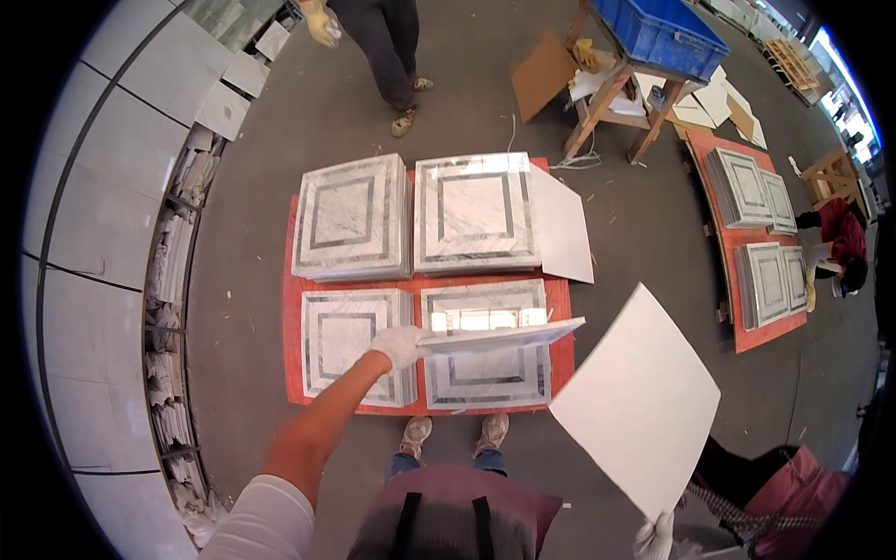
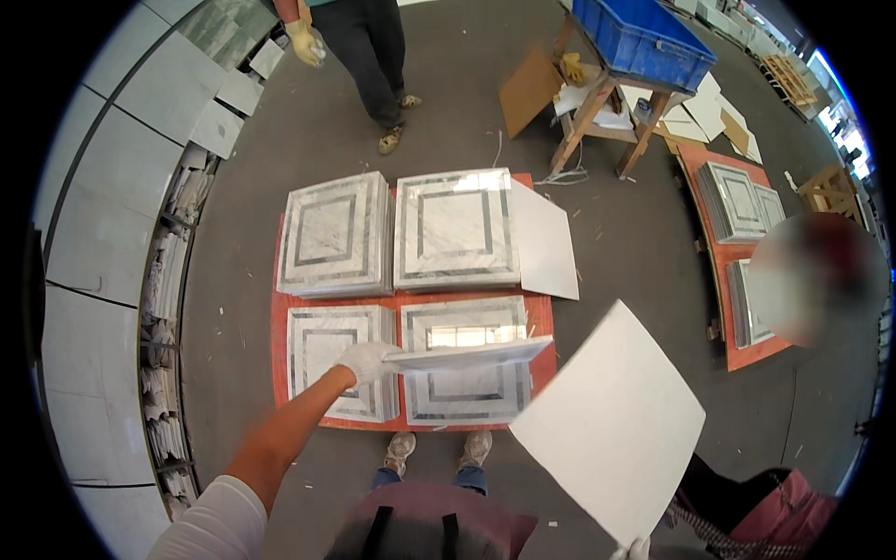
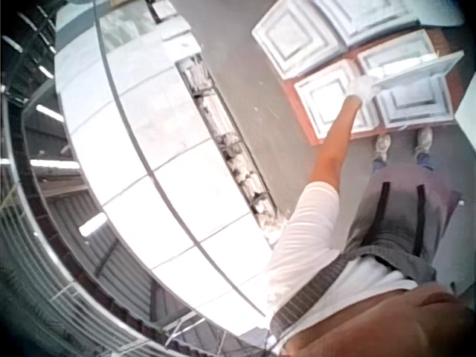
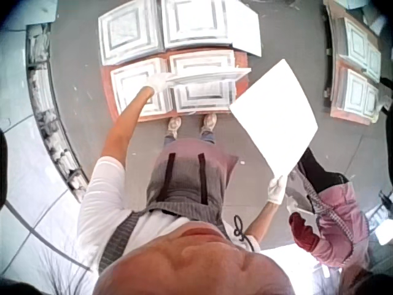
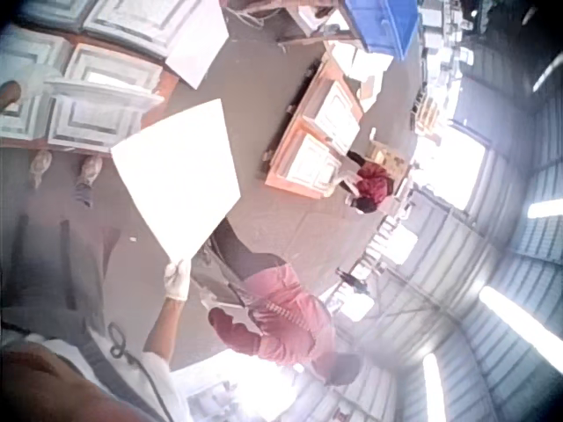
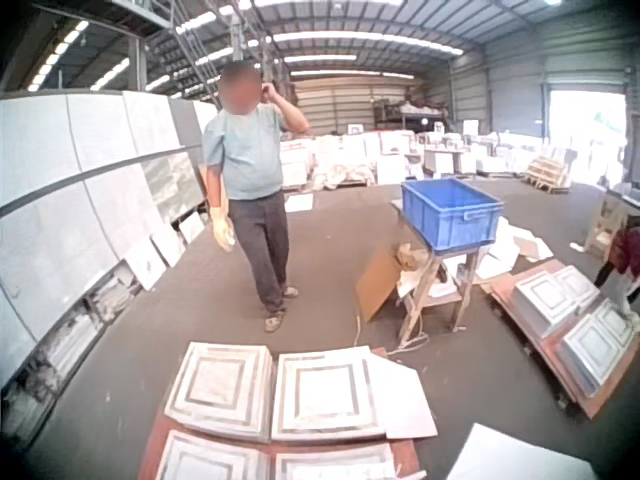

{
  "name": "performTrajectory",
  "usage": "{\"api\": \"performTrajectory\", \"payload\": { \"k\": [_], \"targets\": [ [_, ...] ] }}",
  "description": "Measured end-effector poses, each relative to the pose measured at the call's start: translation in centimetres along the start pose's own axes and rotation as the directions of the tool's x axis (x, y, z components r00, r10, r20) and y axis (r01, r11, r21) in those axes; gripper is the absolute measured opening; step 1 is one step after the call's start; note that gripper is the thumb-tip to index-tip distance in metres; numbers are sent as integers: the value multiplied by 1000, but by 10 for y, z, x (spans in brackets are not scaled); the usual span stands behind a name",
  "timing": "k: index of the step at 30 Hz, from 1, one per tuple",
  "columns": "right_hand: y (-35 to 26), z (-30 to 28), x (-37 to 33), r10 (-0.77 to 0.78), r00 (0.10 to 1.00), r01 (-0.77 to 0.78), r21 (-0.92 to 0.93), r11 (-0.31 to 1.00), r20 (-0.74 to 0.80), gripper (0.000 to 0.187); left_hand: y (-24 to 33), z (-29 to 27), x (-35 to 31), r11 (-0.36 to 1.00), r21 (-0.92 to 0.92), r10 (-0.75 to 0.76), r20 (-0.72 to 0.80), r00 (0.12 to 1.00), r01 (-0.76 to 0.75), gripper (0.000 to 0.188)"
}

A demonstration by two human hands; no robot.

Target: The person carries square tiles with a geometric pattern and places them on the floor to form a continuous tiled surface. They align each tile with adjacent ones and press down to secure placement. A coworker assists by placing additional tiles nearby.

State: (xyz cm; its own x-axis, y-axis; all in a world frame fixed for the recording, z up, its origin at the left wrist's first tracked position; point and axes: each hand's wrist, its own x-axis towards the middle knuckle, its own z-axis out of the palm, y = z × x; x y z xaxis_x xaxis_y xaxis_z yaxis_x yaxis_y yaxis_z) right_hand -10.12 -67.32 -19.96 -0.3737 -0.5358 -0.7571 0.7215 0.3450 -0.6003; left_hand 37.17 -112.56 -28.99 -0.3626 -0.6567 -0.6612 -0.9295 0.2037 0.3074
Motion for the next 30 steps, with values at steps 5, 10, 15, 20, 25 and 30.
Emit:
{"api": "performTrajectory", "payload": {
  "k": [5,10,15,20,25,30],
  "targets": [
    [-55,56,120,-255,967,252,222,942,-15,29,-10,-5,-5,989,-61,-137,-11,990,136,40],
    [-120,105,160,-353,936,343,233,910,1,31,-64,43,-1,978,-135,-169,-67,983,158,41],
    [-166,124,199,-420,907,414,163,896,6,27,-77,99,-13,926,-270,-288,-60,956,262,45],
    [-150,216,283,-358,918,325,195,925,169,25,-125,137,-5,848,-427,-368,-48,928,314,52],
    [-83,304,347,-318,843,268,174,948,434,27,-127,131,6,771,-522,-384,76,920,364,48],
    [-43,367,395,-257,862,158,250,955,437,24,-126,130,9,705,-578,-407,144,902,410,45]
  ]
}}
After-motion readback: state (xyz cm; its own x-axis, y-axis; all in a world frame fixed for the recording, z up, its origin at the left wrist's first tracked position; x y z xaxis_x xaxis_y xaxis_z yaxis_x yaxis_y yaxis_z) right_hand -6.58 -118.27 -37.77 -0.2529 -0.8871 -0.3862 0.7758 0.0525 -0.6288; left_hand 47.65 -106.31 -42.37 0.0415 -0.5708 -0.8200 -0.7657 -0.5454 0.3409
